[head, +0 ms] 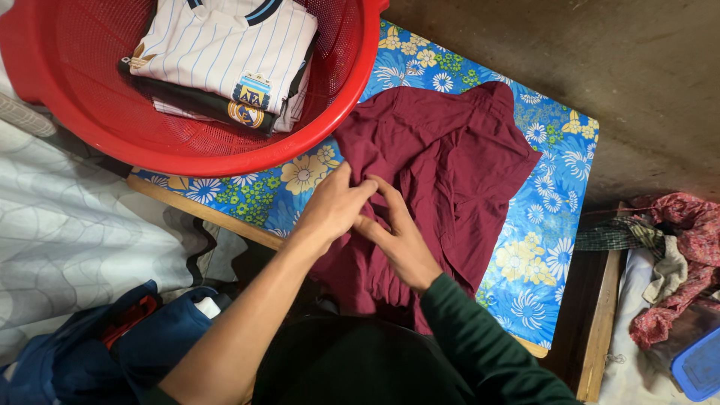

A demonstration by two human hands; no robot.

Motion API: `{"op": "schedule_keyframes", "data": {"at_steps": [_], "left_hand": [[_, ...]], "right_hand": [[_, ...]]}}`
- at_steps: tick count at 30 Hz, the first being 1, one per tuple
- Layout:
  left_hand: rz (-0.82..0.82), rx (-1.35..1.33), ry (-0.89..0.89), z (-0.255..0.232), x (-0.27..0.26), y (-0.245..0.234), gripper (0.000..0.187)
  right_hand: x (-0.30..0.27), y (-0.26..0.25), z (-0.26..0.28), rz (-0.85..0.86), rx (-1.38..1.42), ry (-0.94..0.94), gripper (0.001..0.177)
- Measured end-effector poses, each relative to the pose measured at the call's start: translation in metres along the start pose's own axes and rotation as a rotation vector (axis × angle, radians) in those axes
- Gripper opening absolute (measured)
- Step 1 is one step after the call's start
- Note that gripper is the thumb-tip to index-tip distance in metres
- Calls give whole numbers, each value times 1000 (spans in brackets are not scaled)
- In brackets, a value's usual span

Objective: The person folds a maroon long-sleeved shirt on a floral-patterned table, smoothing the fabric and folding the sleeves and body before placing it into a red laundry basket. The person then folds a blue sports jersey with the name 'RAKIB' and number '18' on the back, folding the sleeves and body before placing it in the basket.

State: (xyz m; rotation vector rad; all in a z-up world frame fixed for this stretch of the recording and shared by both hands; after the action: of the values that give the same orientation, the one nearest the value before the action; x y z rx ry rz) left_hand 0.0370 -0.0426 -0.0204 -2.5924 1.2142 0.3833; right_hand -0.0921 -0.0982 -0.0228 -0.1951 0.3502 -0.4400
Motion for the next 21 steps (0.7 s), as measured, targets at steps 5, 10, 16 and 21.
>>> {"op": "schedule_keyframes", "data": {"at_steps": [5,10,16,21], "left_hand": [[66,307,-8,-10,11,8,68],[-159,243,248,-16,17,2,70],[-21,-955,-141,21,51,20,54],[18,-1166,-346,38,84,33,67]], "right_hand": [[4,0,8,65,-55,-15,90],[13,-17,14,-191,61,-85,72],[2,-25,19,-113,173,114,62],[-5,-18,34,-41,183,223,68]]}}
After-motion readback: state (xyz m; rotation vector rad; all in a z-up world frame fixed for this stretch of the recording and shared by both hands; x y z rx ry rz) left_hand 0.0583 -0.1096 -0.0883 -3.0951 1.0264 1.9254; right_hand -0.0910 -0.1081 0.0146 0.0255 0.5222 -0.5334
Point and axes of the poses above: each hand's wrist, its own x-axis towards the middle knuckle, its own y-axis out of the palm, z = x × y, the point moved 6 cm from there along x, towards the middle knuckle, and after that the axes turned 15 degrees about -x, right-handed, at the moved point
